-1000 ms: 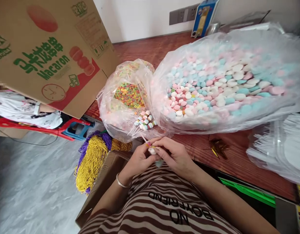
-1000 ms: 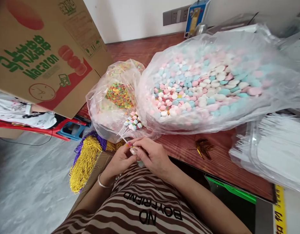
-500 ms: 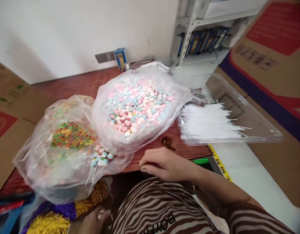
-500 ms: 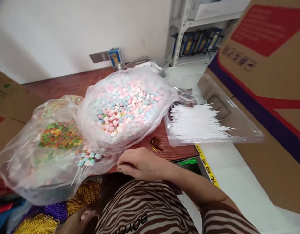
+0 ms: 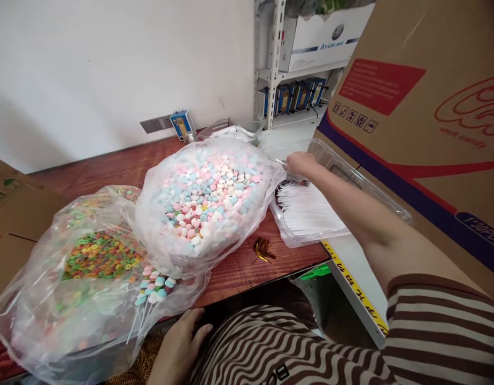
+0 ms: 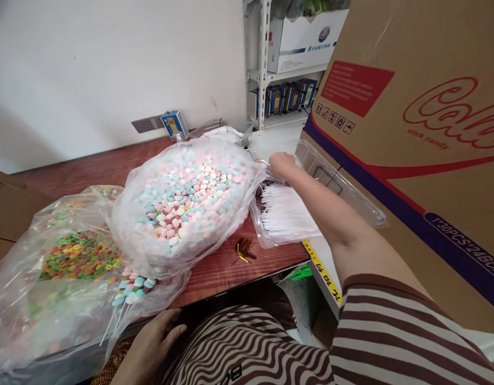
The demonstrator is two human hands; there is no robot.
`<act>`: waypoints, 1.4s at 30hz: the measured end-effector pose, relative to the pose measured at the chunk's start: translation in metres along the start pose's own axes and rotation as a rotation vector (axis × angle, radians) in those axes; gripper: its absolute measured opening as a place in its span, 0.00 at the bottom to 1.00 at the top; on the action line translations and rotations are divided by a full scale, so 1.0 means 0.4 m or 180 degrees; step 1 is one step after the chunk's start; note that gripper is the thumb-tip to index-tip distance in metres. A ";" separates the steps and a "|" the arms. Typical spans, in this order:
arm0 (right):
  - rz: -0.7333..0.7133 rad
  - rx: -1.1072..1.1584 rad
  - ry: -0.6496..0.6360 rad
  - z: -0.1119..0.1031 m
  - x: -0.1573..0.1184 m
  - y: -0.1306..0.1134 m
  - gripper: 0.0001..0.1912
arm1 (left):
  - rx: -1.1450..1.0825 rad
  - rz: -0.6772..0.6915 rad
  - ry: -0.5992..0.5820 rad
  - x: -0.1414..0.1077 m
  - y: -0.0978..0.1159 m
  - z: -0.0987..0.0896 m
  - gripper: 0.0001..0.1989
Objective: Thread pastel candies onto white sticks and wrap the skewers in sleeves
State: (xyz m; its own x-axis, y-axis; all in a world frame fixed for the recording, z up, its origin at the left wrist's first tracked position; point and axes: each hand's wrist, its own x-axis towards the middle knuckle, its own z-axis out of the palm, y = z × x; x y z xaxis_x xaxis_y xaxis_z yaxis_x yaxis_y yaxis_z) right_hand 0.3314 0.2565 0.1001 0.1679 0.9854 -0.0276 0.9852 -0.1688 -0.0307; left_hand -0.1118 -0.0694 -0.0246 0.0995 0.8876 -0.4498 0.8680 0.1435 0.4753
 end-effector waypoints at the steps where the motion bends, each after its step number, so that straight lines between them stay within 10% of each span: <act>1: -0.0061 0.0028 -0.0009 0.018 0.008 -0.011 0.18 | -0.0008 0.0016 -0.0009 0.000 -0.006 0.007 0.28; 10: -0.0048 0.0875 0.0377 0.098 0.015 -0.049 0.10 | 0.0060 -0.0273 -0.0023 -0.018 -0.058 0.015 0.29; 23: 0.0666 0.4052 0.1301 -0.052 -0.118 -0.030 0.11 | -0.0504 0.0667 -0.0376 0.006 0.113 -0.028 0.21; 25: 0.0382 0.4580 0.1197 -0.064 -0.211 -0.079 0.09 | -0.1020 0.0949 -0.0611 0.011 0.175 -0.029 0.21; 30: -0.0499 0.6545 -0.0659 0.023 -0.516 -0.271 0.15 | -0.4035 0.1329 -0.1238 0.056 0.335 0.010 0.42; 36: -0.0547 0.6089 -0.1699 0.202 -0.719 -0.393 0.20 | -0.5680 0.0837 0.0801 0.081 0.353 -0.013 0.26; 42: -0.1045 0.5418 -0.1363 0.263 -0.719 -0.404 0.17 | -0.5491 0.0273 0.1697 0.067 0.271 -0.014 0.19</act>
State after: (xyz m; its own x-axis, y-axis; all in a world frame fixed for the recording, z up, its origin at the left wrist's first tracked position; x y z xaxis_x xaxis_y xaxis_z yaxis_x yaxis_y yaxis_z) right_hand 0.1200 -0.0019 0.0078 -0.3017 0.9529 -0.0321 -0.1921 -0.0937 -0.9769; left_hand -0.0179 -0.0277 0.0193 -0.3397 0.8965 -0.2843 -0.5924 0.0309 0.8051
